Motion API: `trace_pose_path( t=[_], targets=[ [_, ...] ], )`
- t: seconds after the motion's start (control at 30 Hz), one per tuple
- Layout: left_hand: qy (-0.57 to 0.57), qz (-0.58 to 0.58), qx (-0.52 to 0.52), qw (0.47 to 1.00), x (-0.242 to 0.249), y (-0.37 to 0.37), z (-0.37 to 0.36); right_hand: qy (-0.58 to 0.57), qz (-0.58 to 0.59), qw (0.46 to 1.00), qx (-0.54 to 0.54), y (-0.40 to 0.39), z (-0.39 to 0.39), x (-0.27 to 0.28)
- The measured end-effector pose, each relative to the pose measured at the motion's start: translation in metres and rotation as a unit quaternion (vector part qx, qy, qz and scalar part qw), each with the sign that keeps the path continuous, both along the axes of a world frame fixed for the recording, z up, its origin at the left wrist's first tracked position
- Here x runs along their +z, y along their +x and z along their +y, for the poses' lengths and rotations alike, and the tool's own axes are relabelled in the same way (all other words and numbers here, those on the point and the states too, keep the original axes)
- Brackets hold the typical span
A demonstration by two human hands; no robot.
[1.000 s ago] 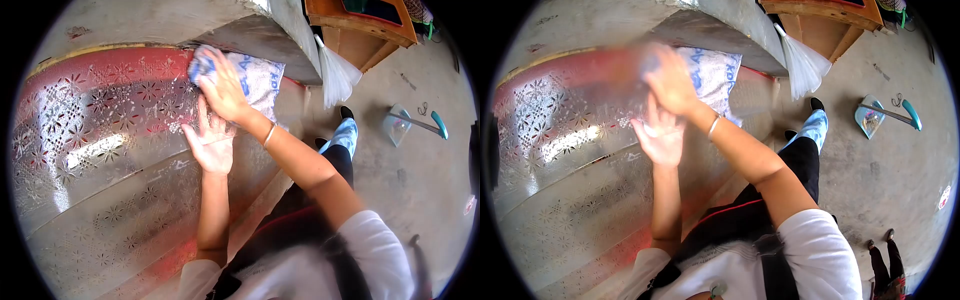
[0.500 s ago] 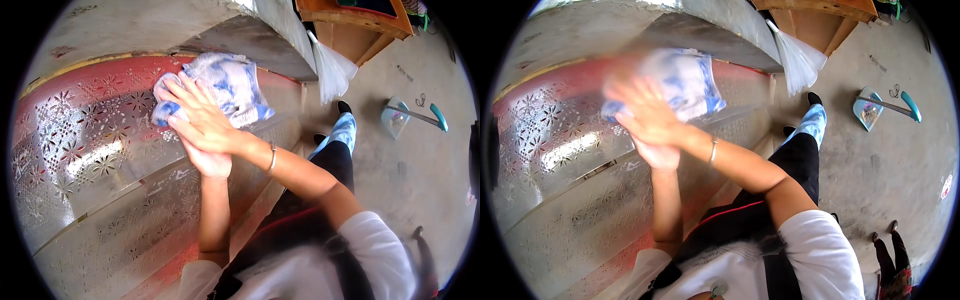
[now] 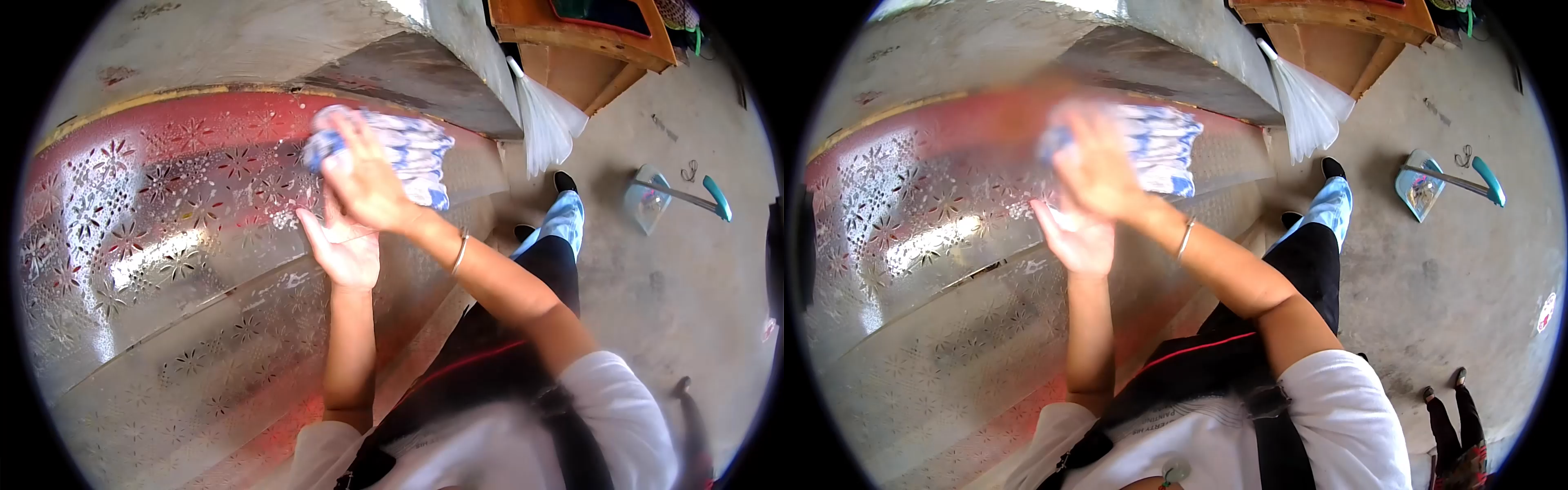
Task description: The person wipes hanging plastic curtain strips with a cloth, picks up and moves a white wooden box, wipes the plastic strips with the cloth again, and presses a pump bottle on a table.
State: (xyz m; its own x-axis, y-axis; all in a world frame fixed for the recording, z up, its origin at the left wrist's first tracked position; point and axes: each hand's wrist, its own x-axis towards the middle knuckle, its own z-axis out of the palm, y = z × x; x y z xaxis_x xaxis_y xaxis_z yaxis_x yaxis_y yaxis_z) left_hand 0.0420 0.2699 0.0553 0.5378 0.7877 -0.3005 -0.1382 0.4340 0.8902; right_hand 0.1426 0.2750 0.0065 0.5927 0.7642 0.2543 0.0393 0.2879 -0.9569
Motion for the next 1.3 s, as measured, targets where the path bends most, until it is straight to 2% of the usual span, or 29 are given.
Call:
trace_pose_path(
  t=[0.03,0.07,0.17,0.2,0.27,0.3,0.37,0.43,0.47,0.57,0.6,0.63,0.67,0.7,0.73,0.77,0.83,0.87,0.9,0.93,0.97,1.0,1.1,1.13,1.17,1.2,1.23,1.27,1.3],
  targets=[
    [-0.009,-0.016,0.013,1.000,-0.004,-0.003,0.000,0.020,-0.003,1.000,0.011,-0.005,0.001,0.015],
    [0.068,0.017,0.015,0.997,-0.001,0.006,-0.005,0.058,-0.036,0.998,0.015,-0.003,0.001,0.034],
    [-0.012,-0.048,0.027,0.998,-0.001,0.006,-0.018,0.157,-0.085,0.984,-0.024,0.006,0.013,0.064],
    [0.009,-0.005,0.069,0.998,-0.004,0.007,-0.016,0.157,-0.083,0.984,-0.023,0.009,0.014,0.061],
    [-0.001,-0.006,0.054,0.999,0.000,0.009,-0.011,0.120,-0.052,0.991,0.037,0.022,0.016,0.047],
    [-0.010,-0.011,0.036,0.999,0.004,0.010,-0.008,0.100,-0.085,0.991,-0.040,0.015,0.023,0.021],
    [-0.019,0.012,0.031,0.999,0.009,0.010,-0.002,0.054,-0.013,0.997,-0.049,0.018,0.013,-0.021],
    [-0.001,0.000,-0.004,1.000,0.005,0.008,0.002,-0.079,0.107,0.989,-0.068,-0.004,0.028,-0.101],
    [0.005,0.001,-0.010,1.000,0.005,0.008,0.003,-0.149,0.145,0.978,-0.010,-0.007,0.025,-0.127],
    [0.005,-0.004,-0.003,1.000,0.003,0.011,0.000,-0.219,0.217,0.950,0.051,-0.011,0.004,-0.106],
    [0.002,-0.011,0.003,1.000,0.003,0.011,-0.001,-0.196,0.155,0.967,0.055,-0.017,-0.005,-0.087],
    [0.000,-0.010,0.002,1.000,0.002,0.009,0.001,-0.127,0.156,0.979,0.033,-0.030,-0.013,-0.073],
    [-0.004,-0.009,0.019,1.000,0.001,0.005,0.004,-0.016,0.111,0.990,0.085,-0.031,-0.026,-0.058],
    [-0.009,-0.008,0.035,0.999,0.002,0.003,0.008,-0.019,0.044,0.992,0.119,-0.033,-0.046,-0.030],
    [-0.006,0.003,0.073,0.997,0.008,0.009,0.009,-0.018,-0.066,0.995,0.078,-0.051,-0.057,-0.019],
    [-0.034,-0.056,0.010,0.998,0.008,0.001,0.020,0.025,-0.103,0.987,0.122,-0.057,-0.067,-0.011],
    [-0.010,0.022,0.021,0.999,0.008,-0.003,0.015,0.010,-0.058,0.986,0.159,-0.050,-0.064,-0.028],
    [-0.026,0.004,0.001,1.000,0.007,-0.006,0.017,-0.008,0.021,0.989,0.145,-0.033,-0.064,-0.028],
    [-0.041,-0.016,-0.019,0.999,0.005,-0.008,0.019,0.029,0.034,0.997,0.068,-0.051,-0.051,-0.070],
    [-0.044,-0.021,-0.002,0.999,0.005,-0.004,0.017,-0.020,0.077,0.995,0.056,-0.056,-0.044,-0.097],
    [-0.045,-0.023,-0.001,0.999,0.003,-0.003,0.017,-0.175,0.174,0.964,0.099,-0.080,-0.030,-0.146],
    [-0.034,-0.023,0.005,0.999,0.001,-0.002,0.017,-0.236,0.176,0.943,0.158,-0.068,-0.034,-0.145],
    [-0.038,-0.026,0.023,0.999,-0.001,-0.002,0.024,-0.197,0.246,0.939,0.135,-0.061,-0.036,-0.100],
    [-0.047,-0.031,0.033,0.998,-0.002,-0.005,0.027,-0.066,0.191,0.970,0.138,-0.063,-0.038,-0.084],
    [-0.049,-0.032,0.038,0.998,-0.002,-0.008,0.028,0.047,0.211,0.960,0.180,-0.056,-0.040,-0.056],
    [-0.058,-0.008,0.053,0.997,0.000,-0.012,0.030,-0.022,0.117,0.985,0.124,-0.075,-0.049,-0.042],
    [-0.066,0.014,0.067,0.995,0.003,-0.016,0.033,-0.017,-0.015,0.987,0.161,-0.071,-0.057,-0.019],
    [-0.101,-0.075,-0.001,0.992,0.008,-0.020,0.033,-0.002,-0.035,0.985,0.172,-0.067,-0.056,-0.014],
    [-0.100,-0.075,0.003,0.992,0.009,-0.019,0.031,0.012,-0.052,0.982,0.183,-0.066,-0.055,-0.013]
  ],
)
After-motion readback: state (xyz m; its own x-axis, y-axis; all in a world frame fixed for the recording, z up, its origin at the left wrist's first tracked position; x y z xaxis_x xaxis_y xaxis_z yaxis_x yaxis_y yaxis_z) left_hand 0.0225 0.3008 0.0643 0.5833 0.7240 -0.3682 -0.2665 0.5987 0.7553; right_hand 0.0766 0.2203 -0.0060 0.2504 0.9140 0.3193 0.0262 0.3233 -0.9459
